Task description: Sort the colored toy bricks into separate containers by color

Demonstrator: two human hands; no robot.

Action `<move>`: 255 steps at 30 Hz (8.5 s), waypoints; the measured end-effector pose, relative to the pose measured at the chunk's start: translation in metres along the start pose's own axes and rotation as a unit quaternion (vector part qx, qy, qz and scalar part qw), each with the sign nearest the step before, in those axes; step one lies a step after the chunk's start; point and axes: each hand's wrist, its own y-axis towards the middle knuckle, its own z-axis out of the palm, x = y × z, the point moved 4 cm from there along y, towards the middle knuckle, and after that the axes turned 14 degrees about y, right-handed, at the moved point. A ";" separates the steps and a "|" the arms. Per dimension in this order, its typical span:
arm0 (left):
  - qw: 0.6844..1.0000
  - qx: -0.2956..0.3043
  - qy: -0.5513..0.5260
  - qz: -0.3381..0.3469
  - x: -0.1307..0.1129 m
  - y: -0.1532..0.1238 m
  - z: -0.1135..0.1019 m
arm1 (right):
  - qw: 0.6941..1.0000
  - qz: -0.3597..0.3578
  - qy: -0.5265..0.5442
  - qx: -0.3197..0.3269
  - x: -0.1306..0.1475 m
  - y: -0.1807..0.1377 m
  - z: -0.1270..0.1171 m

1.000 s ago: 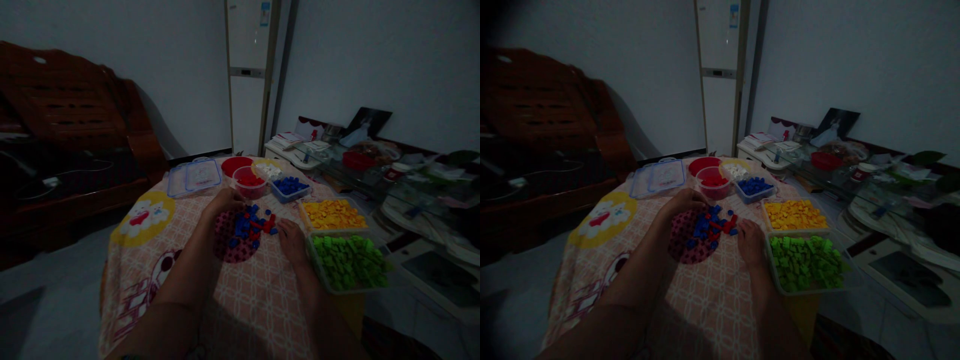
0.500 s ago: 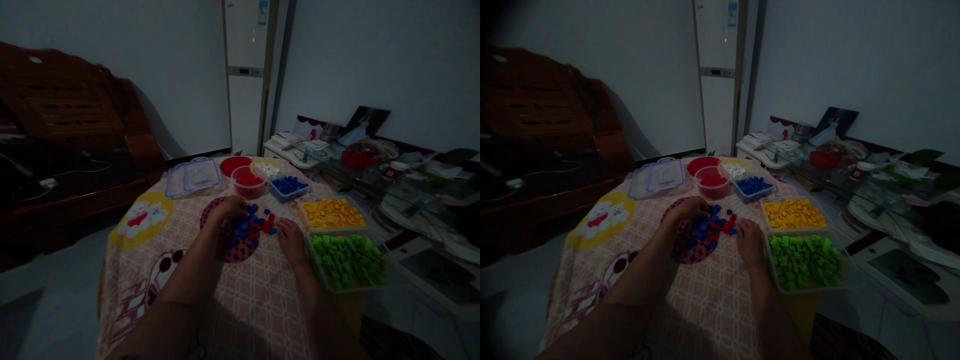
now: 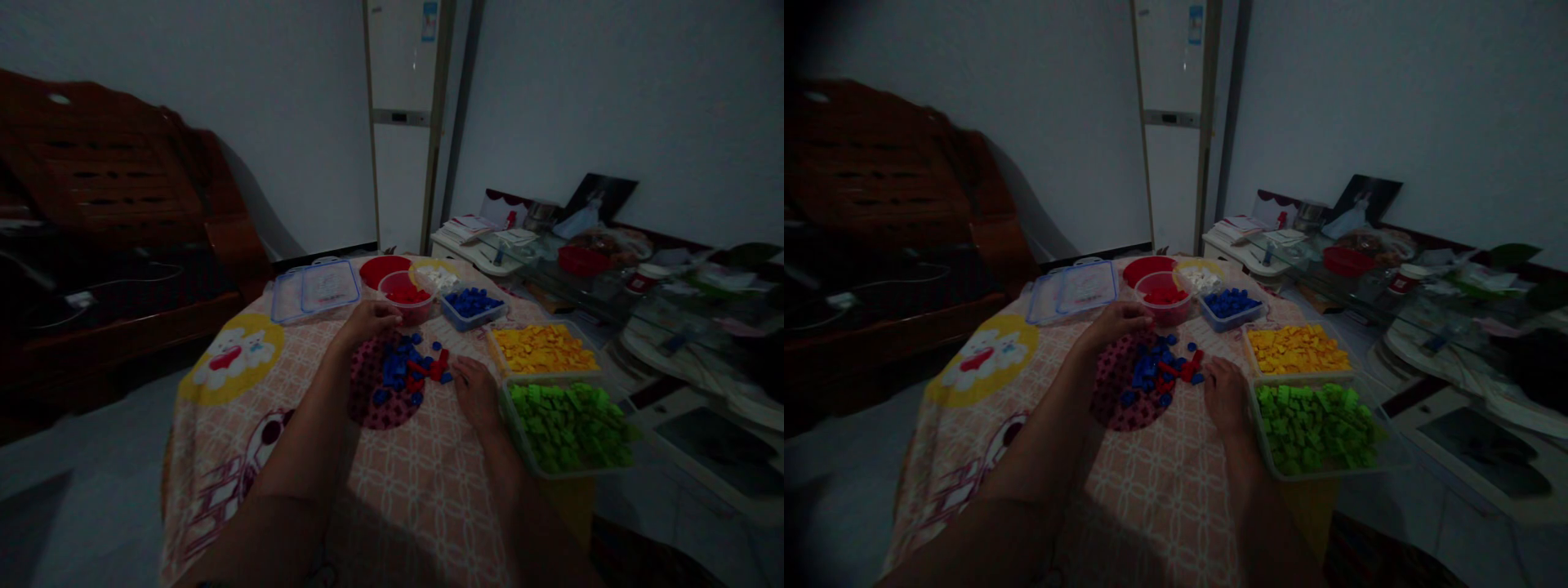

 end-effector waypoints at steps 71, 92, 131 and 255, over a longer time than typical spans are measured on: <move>0.943 0.117 0.281 0.132 -0.049 -0.010 0.095 | 1.000 -0.007 0.012 0.009 0.003 0.001 -0.003; 0.978 -0.145 -0.143 0.041 -0.005 0.017 0.026 | 1.000 0.013 0.012 0.007 0.001 0.002 -0.002; 0.921 0.189 0.292 0.175 -0.052 -0.016 0.107 | 0.999 -0.008 0.024 0.046 0.017 0.004 -0.002; 0.998 -0.041 -0.027 0.027 -0.020 0.011 0.066 | 0.985 0.078 0.148 -0.046 0.007 0.004 -0.012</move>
